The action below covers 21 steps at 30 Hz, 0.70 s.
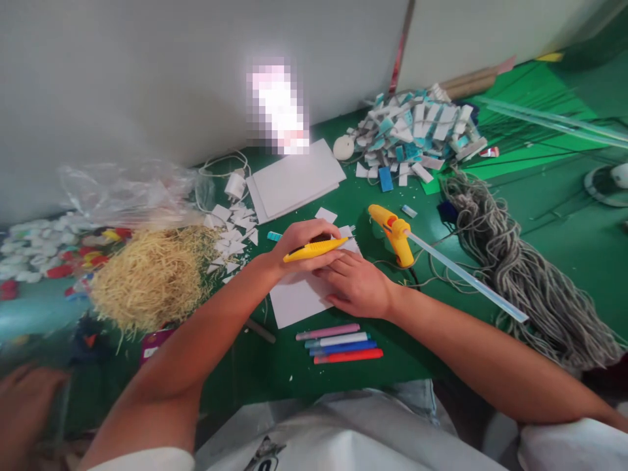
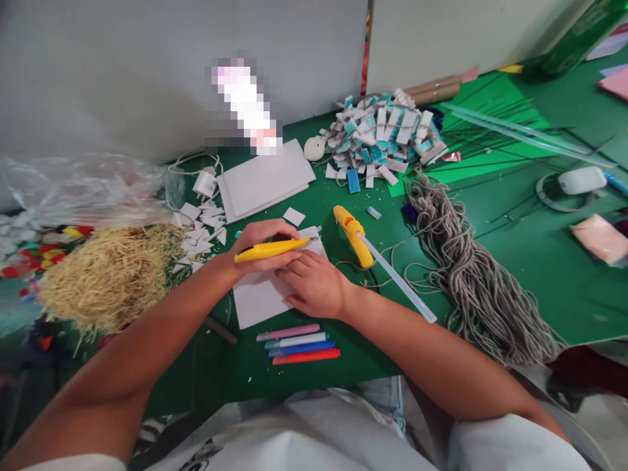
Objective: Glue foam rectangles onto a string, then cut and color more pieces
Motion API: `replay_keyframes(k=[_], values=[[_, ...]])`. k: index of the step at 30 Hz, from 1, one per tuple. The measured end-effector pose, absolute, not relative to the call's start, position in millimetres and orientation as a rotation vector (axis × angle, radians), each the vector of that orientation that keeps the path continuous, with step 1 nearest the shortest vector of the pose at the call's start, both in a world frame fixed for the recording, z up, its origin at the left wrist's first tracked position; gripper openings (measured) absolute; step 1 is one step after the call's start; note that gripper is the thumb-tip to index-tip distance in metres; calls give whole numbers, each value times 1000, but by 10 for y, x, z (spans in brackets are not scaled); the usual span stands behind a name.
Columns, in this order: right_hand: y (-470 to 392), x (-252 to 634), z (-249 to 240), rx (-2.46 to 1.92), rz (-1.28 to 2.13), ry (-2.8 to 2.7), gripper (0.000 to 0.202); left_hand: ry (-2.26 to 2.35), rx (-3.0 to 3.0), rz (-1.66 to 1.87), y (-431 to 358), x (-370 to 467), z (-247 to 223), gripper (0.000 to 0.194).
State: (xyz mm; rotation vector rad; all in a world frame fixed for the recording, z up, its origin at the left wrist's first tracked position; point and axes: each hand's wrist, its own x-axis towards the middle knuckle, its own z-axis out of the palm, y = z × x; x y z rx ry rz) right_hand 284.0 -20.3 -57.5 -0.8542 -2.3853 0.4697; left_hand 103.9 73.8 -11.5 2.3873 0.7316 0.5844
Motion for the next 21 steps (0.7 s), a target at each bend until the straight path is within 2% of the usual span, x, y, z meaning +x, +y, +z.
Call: replay_keyframes(k=[3, 9, 21], values=[[-206, 2823, -604, -801, 494, -2470, 46, 647, 2452, 585, 798, 1062, -135, 24], [-198, 2840, -585, -843, 623, -2474, 38, 551, 2541, 668, 804, 1072, -206, 28], [-146, 2843, -554, -893, 764, -2525, 54, 931, 2537, 856, 564, 1077, -392, 39]])
